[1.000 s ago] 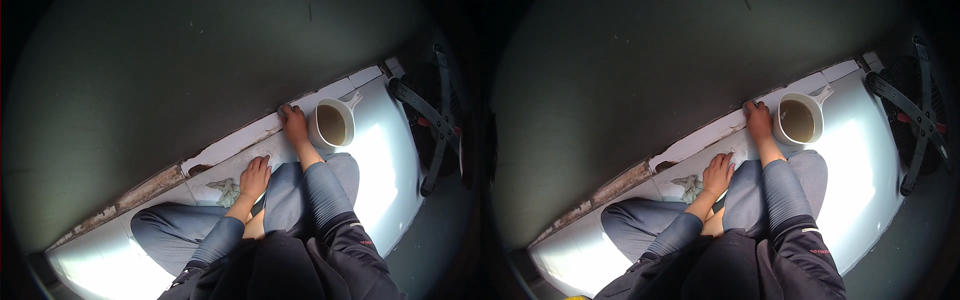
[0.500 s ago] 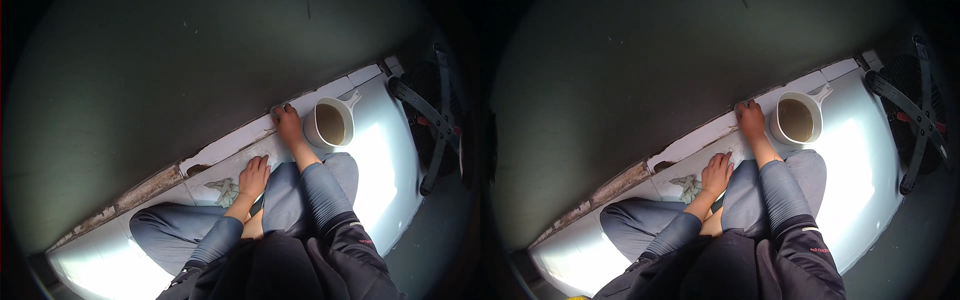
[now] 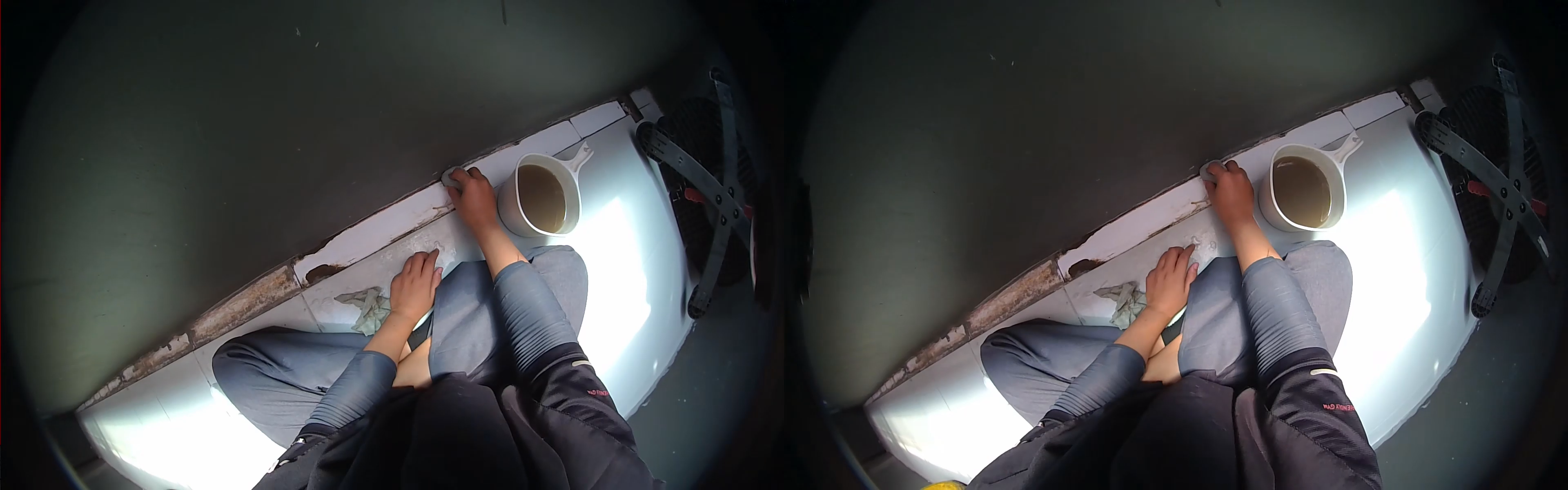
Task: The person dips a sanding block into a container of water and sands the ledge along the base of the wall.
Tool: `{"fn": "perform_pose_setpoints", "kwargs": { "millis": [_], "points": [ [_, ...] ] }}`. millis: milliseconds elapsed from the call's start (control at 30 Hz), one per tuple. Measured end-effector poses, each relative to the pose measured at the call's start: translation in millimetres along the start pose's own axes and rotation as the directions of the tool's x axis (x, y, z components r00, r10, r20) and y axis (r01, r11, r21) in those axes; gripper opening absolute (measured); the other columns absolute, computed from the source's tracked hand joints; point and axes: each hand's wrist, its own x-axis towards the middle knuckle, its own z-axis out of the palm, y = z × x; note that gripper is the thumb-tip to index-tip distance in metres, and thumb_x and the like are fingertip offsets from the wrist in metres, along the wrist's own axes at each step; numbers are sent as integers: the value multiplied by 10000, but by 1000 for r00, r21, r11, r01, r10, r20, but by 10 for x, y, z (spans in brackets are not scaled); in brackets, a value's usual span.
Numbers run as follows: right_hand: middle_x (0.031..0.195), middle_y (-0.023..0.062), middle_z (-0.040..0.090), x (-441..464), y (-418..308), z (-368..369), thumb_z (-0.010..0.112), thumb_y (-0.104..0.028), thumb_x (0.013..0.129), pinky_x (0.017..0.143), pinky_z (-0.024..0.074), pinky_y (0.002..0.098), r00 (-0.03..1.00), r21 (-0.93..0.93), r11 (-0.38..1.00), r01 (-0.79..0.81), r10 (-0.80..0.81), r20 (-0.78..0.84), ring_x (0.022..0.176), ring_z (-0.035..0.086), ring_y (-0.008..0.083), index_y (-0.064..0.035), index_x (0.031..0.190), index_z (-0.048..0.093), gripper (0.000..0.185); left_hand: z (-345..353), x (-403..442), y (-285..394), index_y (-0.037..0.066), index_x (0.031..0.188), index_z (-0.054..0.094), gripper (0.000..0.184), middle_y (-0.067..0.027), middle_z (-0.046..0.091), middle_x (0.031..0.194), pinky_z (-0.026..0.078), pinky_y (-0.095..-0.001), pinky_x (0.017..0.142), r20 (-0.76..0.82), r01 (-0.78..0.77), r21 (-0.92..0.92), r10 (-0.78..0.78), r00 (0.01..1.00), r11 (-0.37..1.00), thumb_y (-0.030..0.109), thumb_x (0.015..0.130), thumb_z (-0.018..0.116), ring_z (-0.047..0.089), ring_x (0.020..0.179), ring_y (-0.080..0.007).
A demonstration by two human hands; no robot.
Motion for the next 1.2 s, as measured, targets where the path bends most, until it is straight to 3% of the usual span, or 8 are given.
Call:
{"fn": "perform_pose_setpoints", "kwargs": {
  "millis": [167, 267, 367, 533, 600, 767, 1000, 1200],
  "points": [
    [898, 128, 586, -55, -170, 40, 696, -85, 683, 732, 502, 430, 1000, -86, 996, -19, 17, -22, 875, 587, 322, -119, 938, 641, 263, -12, 36, 40, 114, 1209, 513, 369, -65, 533, 1027, 492, -383, 712, 18, 25, 2, -25, 1000, 1000, 276, 877, 525, 546, 968, -238],
    [899, 130, 585, -92, -208, 42, 700, -92, 682, 728, 504, 427, 985, -58, 984, 170, -170, 17, 874, 590, 322, -126, 938, 642, 264, -22, 28, 31, 112, 1211, 511, 375, -68, 532, 1034, 489, -390, 723, 12, 20, -20, -19, 1000, 1000, 284, 878, 522, 544, 975, -246],
    [912, 147, 585, -22, -51, -16, 704, -84, 678, 734, 498, 437, 999, -19, 999, -39, 39, -8, 865, 591, 339, -120, 936, 647, 266, -30, 20, 10, 112, 1217, 507, 385, -72, 533, 1047, 486, -393, 738, 12, 23, -57, -22, 1000, 998, 302, 882, 519, 543, 985, -252],
    [922, 152, 588, 34, 54, -11, 695, -80, 685, 738, 496, 439, 999, -34, 999, -27, 26, -33, 876, 590, 343, -137, 969, 647, 294, -56, 37, 52, 109, 1218, 502, 410, -77, 534, 1060, 481, -392, 756, 43, 49, -50, -47, 998, 998, 344, 883, 515, 540, 997, -260],
    [928, 150, 589, -29, -60, 28, 698, -84, 683, 741, 497, 436, 995, -36, 995, 90, -89, 39, 889, 591, 340, -138, 970, 649, 296, -65, 61, 50, 108, 1218, 501, 419, -78, 534, 1064, 480, -391, 759, 43, 46, -42, -44, 998, 998, 357, 882, 514, 540, 1001, -261],
    [916, 144, 596, -41, -97, -37, 704, -105, 684, 739, 501, 430, 996, 10, 999, -35, 34, 85, 892, 595, 329, -142, 966, 650, 290, -56, 41, 28, 110, 1219, 500, 425, -76, 533, 1063, 481, -394, 767, 60, 62, -63, -59, 996, 996, 366, 881, 513, 538, 1005, -262],
    [910, 145, 602, 82, 141, -35, 703, -82, 676, 735, 499, 429, 991, -31, 992, -124, 122, -59, 849, 598, 341, -112, 943, 662, 272, -64, 42, 6, 116, 1221, 497, 421, -70, 532, 1059, 482, -390, 760, 31, 57, -66, -55, 998, 996, 359, 879, 518, 544, 992, -259],
    [917, 146, 597, -11, -58, -67, 699, -67, 673, 738, 498, 432, 995, -40, 996, 82, -79, 67, 855, 597, 342, -103, 953, 654, 286, -41, 57, 27, 114, 1219, 497, 419, -69, 532, 1057, 486, -392, 749, 46, 62, -53, -60, 997, 997, 360, 880, 519, 548, 984, -257]
  ]
}}
